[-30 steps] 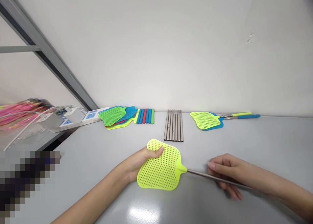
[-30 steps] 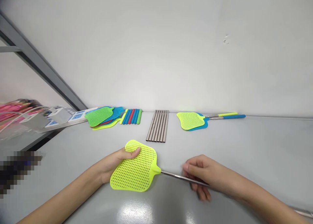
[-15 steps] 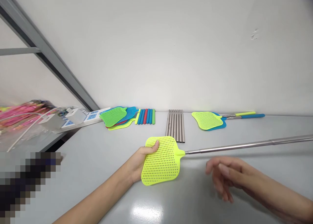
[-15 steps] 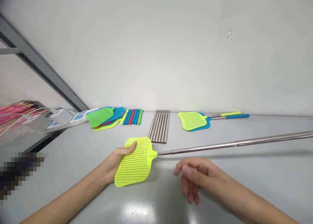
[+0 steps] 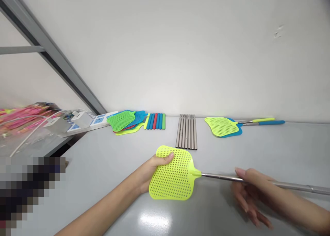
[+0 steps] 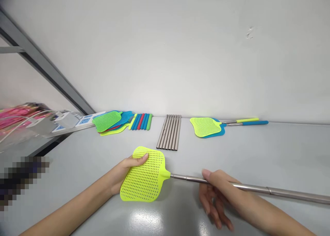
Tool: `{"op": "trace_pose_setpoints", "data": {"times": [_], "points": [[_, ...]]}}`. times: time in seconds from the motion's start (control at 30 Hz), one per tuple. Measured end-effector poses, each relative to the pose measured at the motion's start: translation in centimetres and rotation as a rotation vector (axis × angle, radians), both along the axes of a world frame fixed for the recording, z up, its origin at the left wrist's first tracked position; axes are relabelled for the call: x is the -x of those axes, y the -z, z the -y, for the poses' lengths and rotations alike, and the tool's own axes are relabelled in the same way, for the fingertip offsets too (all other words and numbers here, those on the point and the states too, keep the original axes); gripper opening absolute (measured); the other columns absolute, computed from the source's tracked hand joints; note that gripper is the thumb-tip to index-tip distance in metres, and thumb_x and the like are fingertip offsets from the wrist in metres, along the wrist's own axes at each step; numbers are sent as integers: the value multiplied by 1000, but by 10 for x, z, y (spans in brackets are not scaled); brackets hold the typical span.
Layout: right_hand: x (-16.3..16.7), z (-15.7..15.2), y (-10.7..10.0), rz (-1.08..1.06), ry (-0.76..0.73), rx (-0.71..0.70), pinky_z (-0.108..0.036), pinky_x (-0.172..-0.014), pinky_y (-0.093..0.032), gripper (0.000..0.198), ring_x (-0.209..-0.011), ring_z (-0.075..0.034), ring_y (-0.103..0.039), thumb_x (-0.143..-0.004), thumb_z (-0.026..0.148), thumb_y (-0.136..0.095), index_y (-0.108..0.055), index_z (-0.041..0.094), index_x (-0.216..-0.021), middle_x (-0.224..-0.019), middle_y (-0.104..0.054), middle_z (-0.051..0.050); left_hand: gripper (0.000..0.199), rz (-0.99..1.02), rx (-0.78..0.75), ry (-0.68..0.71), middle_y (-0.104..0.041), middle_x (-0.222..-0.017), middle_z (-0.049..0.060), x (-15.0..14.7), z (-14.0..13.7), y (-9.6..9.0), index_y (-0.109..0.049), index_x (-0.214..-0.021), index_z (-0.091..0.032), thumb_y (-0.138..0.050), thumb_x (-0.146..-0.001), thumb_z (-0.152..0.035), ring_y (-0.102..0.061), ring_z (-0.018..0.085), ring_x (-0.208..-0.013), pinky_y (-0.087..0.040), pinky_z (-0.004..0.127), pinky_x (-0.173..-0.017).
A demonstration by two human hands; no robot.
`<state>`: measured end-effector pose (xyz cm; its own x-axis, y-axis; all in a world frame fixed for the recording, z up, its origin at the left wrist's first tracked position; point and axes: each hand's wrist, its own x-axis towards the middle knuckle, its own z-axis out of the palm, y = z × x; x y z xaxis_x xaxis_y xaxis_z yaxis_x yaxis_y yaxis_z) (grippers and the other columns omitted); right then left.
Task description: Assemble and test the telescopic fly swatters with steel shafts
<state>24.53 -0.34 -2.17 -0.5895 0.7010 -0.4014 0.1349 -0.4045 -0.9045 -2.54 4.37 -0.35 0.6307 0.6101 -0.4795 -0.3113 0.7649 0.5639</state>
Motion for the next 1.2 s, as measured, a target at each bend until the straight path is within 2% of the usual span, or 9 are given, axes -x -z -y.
{"op": "trace_pose_setpoints", "data": {"times": [0.07, 0.2, 0.4, 0.5, 0.7, 0.93, 1.2], "points": [[1, 4, 10, -55, -45, 77, -18, -29, -30, 65, -32, -8, -44, -79, 59, -12, -50, 12, -56, -44, -49, -2, 24, -35, -4, -7, -64, -86, 14, 1, 0, -2, -61, -89, -7, -48, -77, -25, -60, 24, -81, -41, 34, -76], [7, 12, 23, -147, 19, 138, -16, -27, -29, 65, -33, -8, -47, -77, 62, -12, -48, 12, -55, -44, -49, -2, 24, -91, -14, -9, -63, -88, 15, 2, 0, -3, -60, -89, -8, -50, -76, -26, -59, 25, -81, -41, 35, -75], [13, 17, 25, -355, 139, 222, -15, -25, -27, 63, -30, -9, -47, -83, 52, -11, -46, 12, -50, -37, -46, -1, 21, -143, -88, -80, -63, -84, 14, -5, 11, -4, -60, -86, -10, -52, -75, -26, -59, 25, -79, -43, 35, -73], [13, 18, 26, -391, 199, 219, -15, -24, -26, 64, -28, -9, -47, -84, 49, -10, -46, 12, -47, -35, -45, -2, 20, -160, -125, -98, -63, -85, 13, -9, 18, -5, -59, -86, -12, -52, -75, -27, -59, 25, -80, -43, 37, -72], [14, 17, 30, -384, 217, 174, -16, -24, -27, 69, -28, -11, -49, -83, 51, -11, -50, 10, -44, -34, -47, -4, 21, -183, -134, -97, -63, -86, 14, -11, 23, -5, -59, -85, -12, -51, -75, -29, -60, 25, -79, -44, 37, -71], [16, 14, 23, -382, 169, 169, -16, -26, -29, 68, -29, -10, -49, -86, 43, -12, -53, 8, -46, -34, -49, -5, 21, -200, -91, -102, -63, -86, 13, -16, 28, -8, -59, -85, -13, -52, -75, -30, -60, 26, -78, -44, 39, -71], [16, 12, 20, -366, 139, 156, -17, -26, -28, 68, -28, -11, -48, -85, 45, -13, -54, 8, -46, -36, -51, -6, 23, -203, -76, -101, -63, -88, 13, -20, 32, -12, -60, -88, -15, -53, -74, -31, -60, 27, -80, -44, 42, -72]]}}
